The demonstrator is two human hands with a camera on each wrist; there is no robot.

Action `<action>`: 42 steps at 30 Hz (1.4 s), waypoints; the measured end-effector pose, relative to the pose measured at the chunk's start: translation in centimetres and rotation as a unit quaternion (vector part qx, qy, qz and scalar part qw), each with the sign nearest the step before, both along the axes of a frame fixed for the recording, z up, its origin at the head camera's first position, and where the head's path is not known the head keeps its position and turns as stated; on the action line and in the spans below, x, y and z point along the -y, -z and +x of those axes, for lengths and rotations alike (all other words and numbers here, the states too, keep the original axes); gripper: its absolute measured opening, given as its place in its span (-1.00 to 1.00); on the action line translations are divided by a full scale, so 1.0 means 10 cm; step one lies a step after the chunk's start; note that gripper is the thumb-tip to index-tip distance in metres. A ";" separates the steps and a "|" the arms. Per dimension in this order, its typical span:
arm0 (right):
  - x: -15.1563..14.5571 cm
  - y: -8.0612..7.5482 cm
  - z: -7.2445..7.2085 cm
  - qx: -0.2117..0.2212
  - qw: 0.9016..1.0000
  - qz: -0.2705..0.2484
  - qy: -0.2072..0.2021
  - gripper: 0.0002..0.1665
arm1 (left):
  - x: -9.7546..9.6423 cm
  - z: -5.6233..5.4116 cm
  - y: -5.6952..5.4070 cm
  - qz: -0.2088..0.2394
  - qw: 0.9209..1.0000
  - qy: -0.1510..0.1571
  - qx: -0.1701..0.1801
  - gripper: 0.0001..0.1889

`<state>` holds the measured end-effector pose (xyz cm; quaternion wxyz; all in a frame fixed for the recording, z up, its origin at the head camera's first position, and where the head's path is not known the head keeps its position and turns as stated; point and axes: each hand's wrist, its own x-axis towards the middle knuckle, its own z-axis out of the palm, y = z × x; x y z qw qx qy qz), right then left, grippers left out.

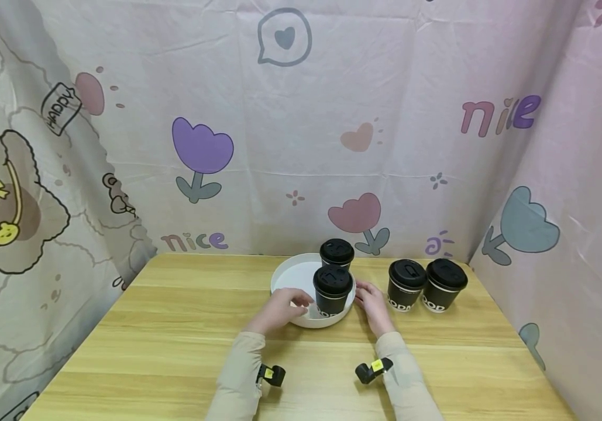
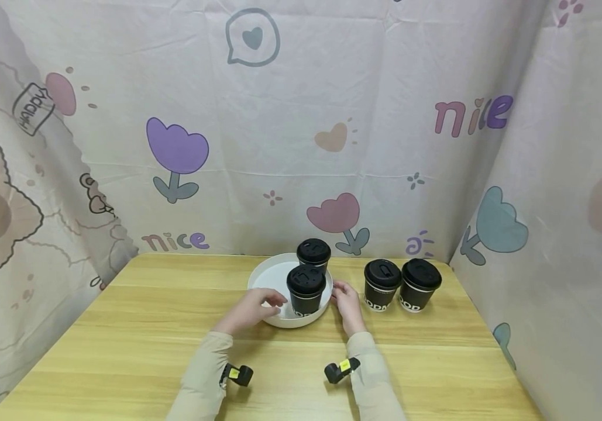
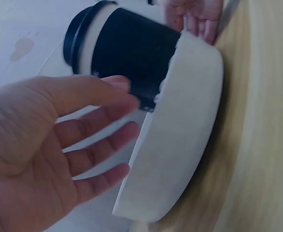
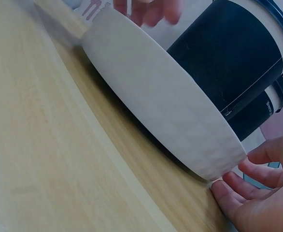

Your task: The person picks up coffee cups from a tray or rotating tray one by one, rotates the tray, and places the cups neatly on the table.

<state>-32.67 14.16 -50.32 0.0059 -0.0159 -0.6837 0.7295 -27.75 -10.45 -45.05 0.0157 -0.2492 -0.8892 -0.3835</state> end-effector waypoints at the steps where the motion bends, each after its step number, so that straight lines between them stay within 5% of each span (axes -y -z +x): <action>1: 0.00 0.00 0.00 0.000 1.000 0.000 0.000 -0.51 | 0.02 0.00 -0.01 0.016 1.000 -0.013 -0.003 -0.80; 6: 0.01 0.01 -0.02 0.000 1.000 0.004 0.005 -0.52 | 0.15 -0.02 -0.04 0.104 0.990 -0.093 -0.026 -0.79; 15: 0.00 0.03 -0.03 -0.002 1.000 0.000 0.004 -0.52 | 0.38 -0.08 0.04 0.235 0.950 -0.198 -0.048 -0.65; 23: -0.04 0.09 0.00 -0.067 0.997 -0.036 -0.015 -0.50 | 0.46 -0.16 0.32 0.338 0.909 -0.240 0.044 -0.44; 26: -0.04 0.08 0.01 -0.068 0.997 -0.039 -0.016 -0.49 | 0.47 -0.18 0.42 0.356 0.899 -0.243 0.072 -0.39; 33: -0.04 0.10 -0.01 -0.071 0.997 -0.040 -0.018 -0.50 | 0.46 -0.21 0.52 0.350 0.900 -0.239 0.102 -0.28; 42: 0.01 0.01 -0.01 0.002 1.000 0.005 0.004 -0.51 | 0.43 -0.24 0.60 0.343 0.907 -0.220 0.104 -0.34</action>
